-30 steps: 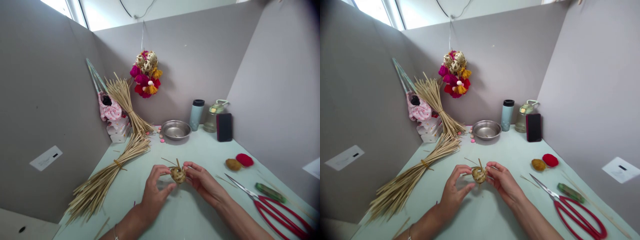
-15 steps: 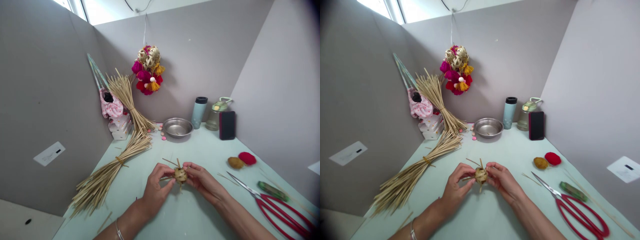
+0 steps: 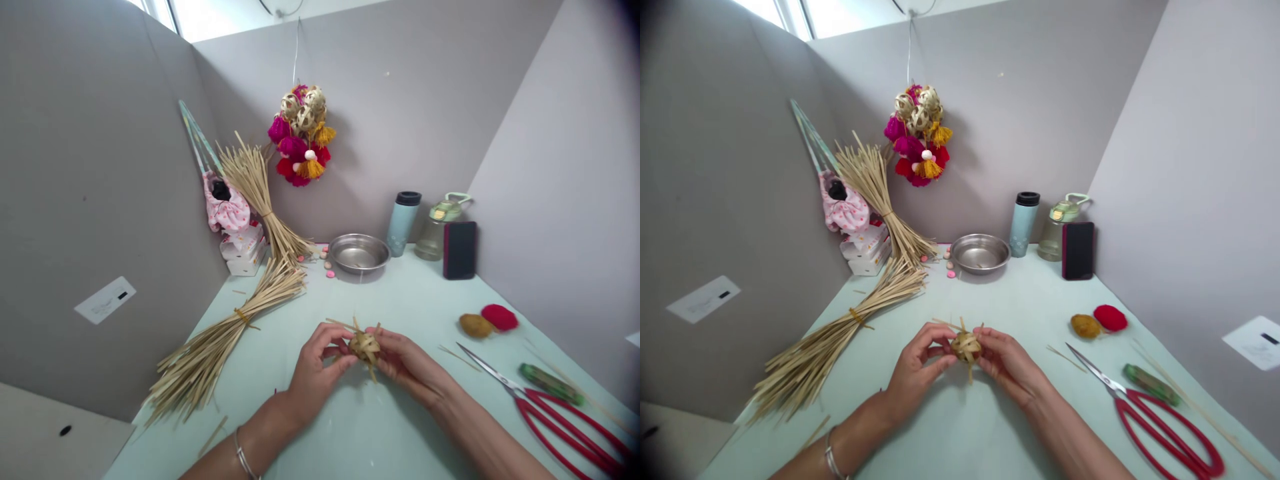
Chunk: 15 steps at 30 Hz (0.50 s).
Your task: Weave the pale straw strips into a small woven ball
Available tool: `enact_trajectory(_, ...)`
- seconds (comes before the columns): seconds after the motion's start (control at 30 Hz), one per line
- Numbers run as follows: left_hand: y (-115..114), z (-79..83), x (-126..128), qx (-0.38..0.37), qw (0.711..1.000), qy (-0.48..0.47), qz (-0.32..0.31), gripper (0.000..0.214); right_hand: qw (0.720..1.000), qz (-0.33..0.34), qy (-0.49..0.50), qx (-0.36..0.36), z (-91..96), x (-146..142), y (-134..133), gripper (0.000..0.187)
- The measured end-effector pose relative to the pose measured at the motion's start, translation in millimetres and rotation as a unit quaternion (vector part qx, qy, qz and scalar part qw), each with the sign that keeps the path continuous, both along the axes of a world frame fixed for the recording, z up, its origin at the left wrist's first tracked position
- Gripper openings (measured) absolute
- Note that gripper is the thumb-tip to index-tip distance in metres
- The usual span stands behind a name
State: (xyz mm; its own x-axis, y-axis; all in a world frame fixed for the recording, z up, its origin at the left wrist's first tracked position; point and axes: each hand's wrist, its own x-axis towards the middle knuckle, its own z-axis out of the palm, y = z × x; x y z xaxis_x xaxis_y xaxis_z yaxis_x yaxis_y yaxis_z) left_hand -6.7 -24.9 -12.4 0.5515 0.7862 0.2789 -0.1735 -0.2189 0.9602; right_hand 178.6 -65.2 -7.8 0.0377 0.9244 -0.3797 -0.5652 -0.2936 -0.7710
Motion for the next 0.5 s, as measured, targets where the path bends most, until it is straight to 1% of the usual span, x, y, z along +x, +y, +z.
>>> enact_trajectory(0.2, 1.4, 3.2, 0.7, -0.02, 0.999, -0.015, -0.022, 0.03, 0.999, 0.038, 0.003, 0.002, 3.4, -2.6, -1.3, 0.008)
enact_trajectory(0.37, -0.7, 3.0, -1.5, -0.007, 0.999, -0.024, -0.037, 0.032, 0.999, 0.05, -0.008, -0.001, 0.8, -0.9, -1.2, 0.011)
enact_trajectory(0.5, -4.0, 8.0, -4.7, -0.026, 0.998, -0.035, -0.052, 0.038, 0.998, 0.054, -0.026, -0.007, 1.1, -0.8, -1.7, 0.011)
